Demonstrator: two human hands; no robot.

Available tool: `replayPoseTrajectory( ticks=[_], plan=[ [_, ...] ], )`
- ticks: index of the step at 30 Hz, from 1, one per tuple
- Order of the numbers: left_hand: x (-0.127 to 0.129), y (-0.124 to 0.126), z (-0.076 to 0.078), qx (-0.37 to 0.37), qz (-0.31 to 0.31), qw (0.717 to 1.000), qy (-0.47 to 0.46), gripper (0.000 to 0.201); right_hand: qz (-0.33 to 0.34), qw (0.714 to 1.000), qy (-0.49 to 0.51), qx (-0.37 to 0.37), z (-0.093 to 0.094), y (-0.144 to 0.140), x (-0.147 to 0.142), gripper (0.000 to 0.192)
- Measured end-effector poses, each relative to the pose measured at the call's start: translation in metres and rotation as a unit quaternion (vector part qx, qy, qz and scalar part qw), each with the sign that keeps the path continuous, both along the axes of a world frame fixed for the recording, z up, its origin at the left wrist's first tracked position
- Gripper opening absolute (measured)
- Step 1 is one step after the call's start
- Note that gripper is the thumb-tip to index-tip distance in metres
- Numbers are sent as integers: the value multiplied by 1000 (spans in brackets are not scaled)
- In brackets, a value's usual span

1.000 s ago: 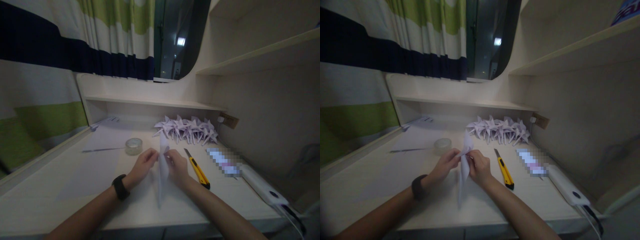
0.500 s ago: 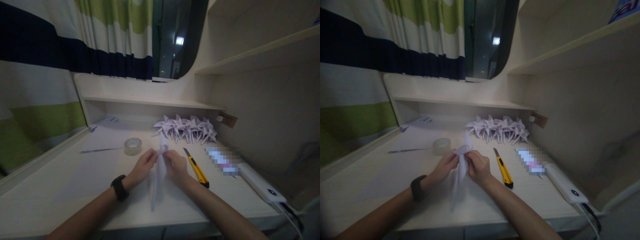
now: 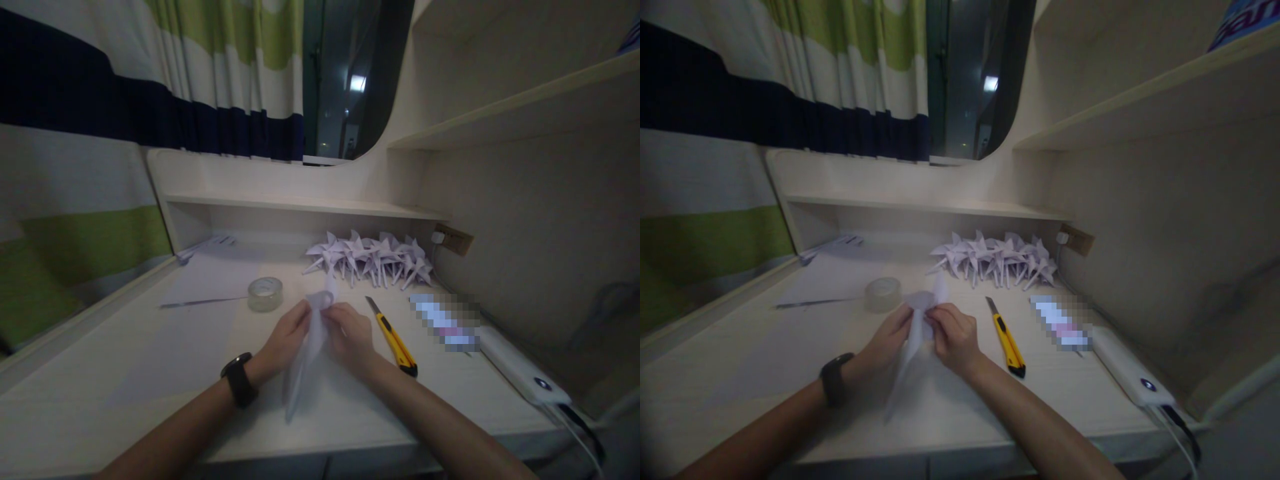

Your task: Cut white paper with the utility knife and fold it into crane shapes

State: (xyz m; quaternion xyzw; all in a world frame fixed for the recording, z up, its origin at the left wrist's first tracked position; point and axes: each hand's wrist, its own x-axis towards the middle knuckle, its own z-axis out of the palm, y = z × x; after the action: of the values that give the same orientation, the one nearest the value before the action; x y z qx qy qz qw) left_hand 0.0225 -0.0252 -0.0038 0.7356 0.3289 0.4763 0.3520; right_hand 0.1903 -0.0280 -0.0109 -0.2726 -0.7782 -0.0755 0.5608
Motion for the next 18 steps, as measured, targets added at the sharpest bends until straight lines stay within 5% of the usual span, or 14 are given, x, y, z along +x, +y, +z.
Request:
replayPoseTrajectory(
  ticks=[12, 18],
  plan=[
    [-1, 3, 2, -19, 39, 998, -39, 28, -38, 999, -3, -31, 0, 4, 1, 14],
    [0, 2, -1, -56, 39, 998, -1, 30, -114, 993, 21, -21, 2, 7, 4, 11]
  ],
)
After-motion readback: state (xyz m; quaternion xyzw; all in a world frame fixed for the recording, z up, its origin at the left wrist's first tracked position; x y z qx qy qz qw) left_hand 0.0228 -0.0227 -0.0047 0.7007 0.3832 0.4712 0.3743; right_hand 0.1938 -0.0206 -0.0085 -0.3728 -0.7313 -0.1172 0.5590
